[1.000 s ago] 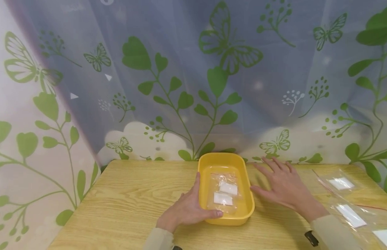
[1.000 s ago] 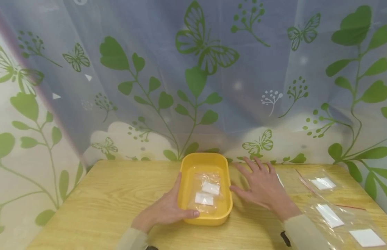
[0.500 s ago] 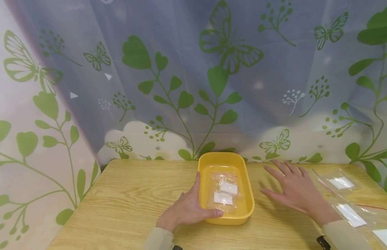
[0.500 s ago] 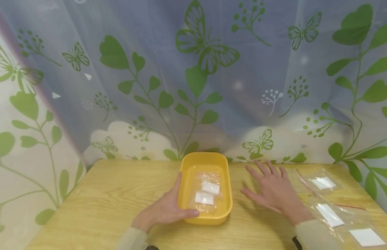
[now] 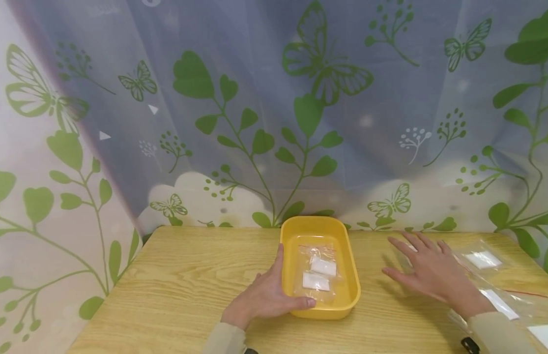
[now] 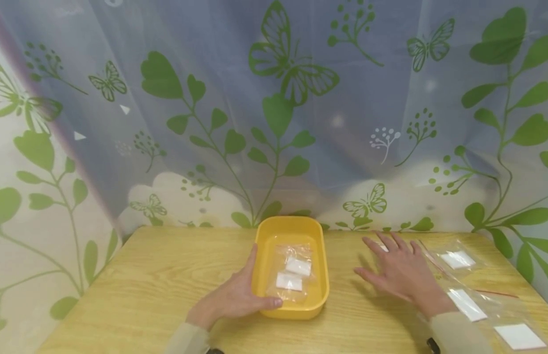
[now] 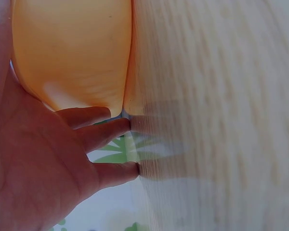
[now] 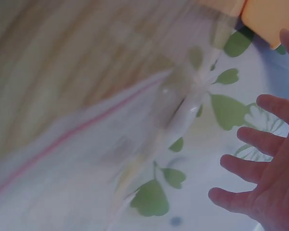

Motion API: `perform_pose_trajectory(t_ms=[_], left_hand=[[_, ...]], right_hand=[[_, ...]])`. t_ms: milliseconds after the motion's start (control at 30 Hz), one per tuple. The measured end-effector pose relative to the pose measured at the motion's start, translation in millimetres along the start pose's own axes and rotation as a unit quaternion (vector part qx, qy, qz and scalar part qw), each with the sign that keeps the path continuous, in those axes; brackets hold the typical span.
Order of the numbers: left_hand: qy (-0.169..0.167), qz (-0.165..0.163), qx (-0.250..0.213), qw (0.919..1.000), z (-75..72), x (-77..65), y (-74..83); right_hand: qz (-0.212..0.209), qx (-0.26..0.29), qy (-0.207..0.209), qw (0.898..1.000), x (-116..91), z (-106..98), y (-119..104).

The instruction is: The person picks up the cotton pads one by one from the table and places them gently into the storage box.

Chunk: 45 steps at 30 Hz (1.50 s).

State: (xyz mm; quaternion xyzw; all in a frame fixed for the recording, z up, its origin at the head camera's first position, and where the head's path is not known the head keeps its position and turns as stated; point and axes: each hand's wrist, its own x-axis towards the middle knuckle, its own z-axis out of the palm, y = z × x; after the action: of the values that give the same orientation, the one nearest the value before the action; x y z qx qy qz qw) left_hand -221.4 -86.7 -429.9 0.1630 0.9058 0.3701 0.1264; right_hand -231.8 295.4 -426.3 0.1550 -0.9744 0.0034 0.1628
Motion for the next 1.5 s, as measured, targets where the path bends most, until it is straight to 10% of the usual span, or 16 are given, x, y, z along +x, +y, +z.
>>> perform_pose_trajectory(t_ms=[1500], left_hand=[[-0.005,0.005,0.001,1.0,-0.8,0.0,-0.5]], right_hand=[[0.075,0.241,-0.096,0.963,-10,26,90]])
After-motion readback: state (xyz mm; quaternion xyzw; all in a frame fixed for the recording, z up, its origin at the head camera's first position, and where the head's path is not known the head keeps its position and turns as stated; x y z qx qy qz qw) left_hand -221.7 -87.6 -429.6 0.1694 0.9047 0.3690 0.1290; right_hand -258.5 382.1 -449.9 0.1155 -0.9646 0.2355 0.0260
